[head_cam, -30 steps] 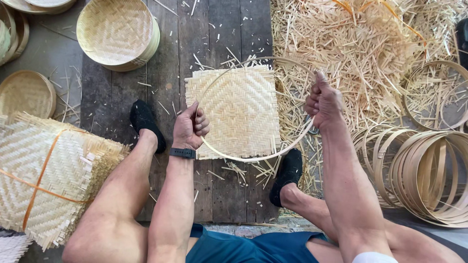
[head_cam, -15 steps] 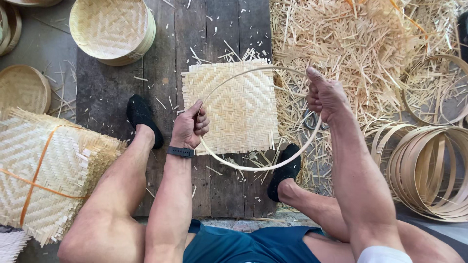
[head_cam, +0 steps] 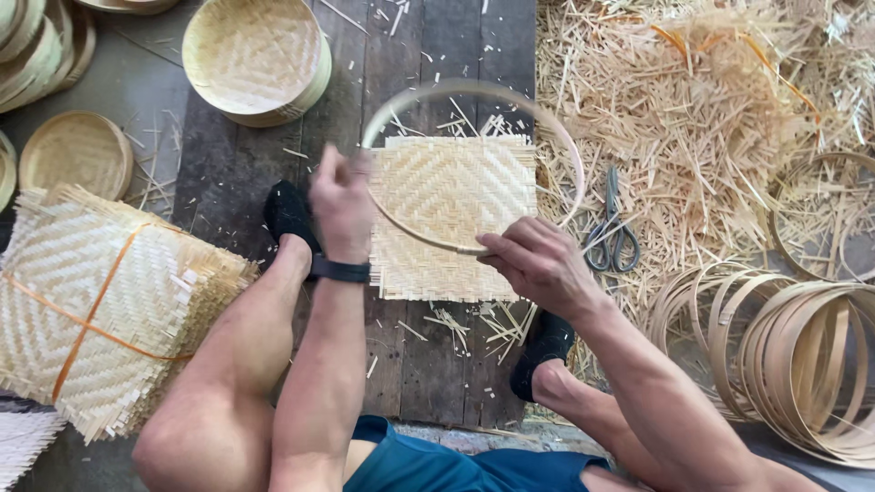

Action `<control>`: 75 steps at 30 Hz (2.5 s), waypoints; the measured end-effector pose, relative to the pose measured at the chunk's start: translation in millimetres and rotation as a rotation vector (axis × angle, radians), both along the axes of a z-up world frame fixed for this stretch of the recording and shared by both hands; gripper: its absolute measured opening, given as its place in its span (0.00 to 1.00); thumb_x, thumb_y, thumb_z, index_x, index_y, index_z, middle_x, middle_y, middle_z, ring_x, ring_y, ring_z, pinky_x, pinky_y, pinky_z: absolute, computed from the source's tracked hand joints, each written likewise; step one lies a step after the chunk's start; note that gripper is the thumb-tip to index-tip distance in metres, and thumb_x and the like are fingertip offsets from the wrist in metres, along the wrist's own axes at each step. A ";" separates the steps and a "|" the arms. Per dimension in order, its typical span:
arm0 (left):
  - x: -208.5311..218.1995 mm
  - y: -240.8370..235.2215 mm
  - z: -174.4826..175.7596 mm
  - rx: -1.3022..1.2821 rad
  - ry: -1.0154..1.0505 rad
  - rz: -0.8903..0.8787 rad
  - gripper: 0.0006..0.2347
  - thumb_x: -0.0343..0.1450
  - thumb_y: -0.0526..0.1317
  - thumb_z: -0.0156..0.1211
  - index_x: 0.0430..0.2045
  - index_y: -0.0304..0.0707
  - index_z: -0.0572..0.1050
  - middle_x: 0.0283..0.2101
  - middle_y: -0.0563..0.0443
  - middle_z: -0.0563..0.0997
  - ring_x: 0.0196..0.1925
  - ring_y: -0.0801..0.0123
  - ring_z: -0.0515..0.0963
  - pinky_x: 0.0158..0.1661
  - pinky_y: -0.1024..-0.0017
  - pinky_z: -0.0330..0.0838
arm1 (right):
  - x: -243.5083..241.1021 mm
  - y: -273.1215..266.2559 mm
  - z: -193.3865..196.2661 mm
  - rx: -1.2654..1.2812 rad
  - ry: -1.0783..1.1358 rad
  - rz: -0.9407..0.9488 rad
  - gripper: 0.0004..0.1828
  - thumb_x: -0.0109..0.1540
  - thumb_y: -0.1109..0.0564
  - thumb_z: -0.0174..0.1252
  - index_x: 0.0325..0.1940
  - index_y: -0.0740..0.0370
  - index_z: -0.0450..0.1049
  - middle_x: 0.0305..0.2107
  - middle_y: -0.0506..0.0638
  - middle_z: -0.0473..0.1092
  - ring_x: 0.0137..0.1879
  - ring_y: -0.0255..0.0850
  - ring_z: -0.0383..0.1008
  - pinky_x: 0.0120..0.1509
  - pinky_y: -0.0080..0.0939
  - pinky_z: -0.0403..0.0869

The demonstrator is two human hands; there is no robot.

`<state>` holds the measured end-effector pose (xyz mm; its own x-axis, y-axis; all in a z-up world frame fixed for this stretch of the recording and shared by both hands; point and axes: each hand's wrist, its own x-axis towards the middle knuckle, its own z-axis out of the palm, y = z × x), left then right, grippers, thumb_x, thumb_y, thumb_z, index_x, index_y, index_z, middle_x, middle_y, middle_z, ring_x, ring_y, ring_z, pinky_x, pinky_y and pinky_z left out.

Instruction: The person places a circular bamboo frame over a square woven mat, presses it into shape, and trims the excess mat with shears. The person repeats this process multiple times, stacking the finished bowls.

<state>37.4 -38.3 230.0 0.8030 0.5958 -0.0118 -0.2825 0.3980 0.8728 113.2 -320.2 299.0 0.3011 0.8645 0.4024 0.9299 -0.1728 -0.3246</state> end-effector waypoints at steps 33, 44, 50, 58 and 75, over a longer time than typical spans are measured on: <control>-9.1 -67.0 -17.1 -0.540 0.113 -0.259 0.17 0.76 0.49 0.58 0.16 0.44 0.70 0.14 0.60 0.66 0.13 0.79 0.61 0.15 0.77 0.54 | 83.5 -39.8 18.4 0.130 0.869 -0.646 0.31 0.67 0.32 0.38 0.47 0.57 0.75 0.31 0.44 0.75 0.32 0.35 0.76 0.35 0.44 0.78; -1.4 -2.9 -3.3 -0.367 0.339 -0.482 0.16 0.74 0.47 0.54 0.29 0.31 0.81 0.20 0.54 0.74 0.21 0.75 0.68 0.23 0.76 0.61 | 80.1 -71.7 -55.1 0.513 1.723 -0.304 0.21 0.69 0.46 0.60 0.50 0.70 0.78 0.20 0.40 0.62 0.24 0.29 0.59 0.26 0.29 0.60; 14.7 9.4 -21.5 -0.429 0.425 -0.360 0.17 0.72 0.47 0.66 0.16 0.37 0.70 0.13 0.58 0.63 0.11 0.78 0.59 0.12 0.78 0.49 | 74.5 -61.7 -62.8 0.653 1.776 -0.497 0.27 0.67 0.39 0.63 0.22 0.57 0.67 0.12 0.41 0.56 0.17 0.32 0.56 0.17 0.32 0.56; 5.2 9.2 -35.9 -0.489 0.376 -0.309 0.19 0.73 0.48 0.65 0.15 0.42 0.66 0.13 0.59 0.61 0.12 0.79 0.58 0.13 0.79 0.49 | 88.1 -65.8 -66.8 0.571 1.658 -0.571 0.23 0.68 0.43 0.59 0.26 0.61 0.71 0.14 0.42 0.62 0.16 0.31 0.58 0.18 0.31 0.60; -18.2 23.4 -213.2 0.862 0.816 0.004 0.22 0.61 0.32 0.70 0.52 0.46 0.82 0.30 0.41 0.84 0.30 0.63 0.83 0.37 0.67 0.77 | 79.2 -19.4 -190.7 -0.203 0.653 -0.942 0.12 0.58 0.58 0.71 0.44 0.65 0.83 0.30 0.57 0.79 0.34 0.42 0.79 0.45 0.42 0.78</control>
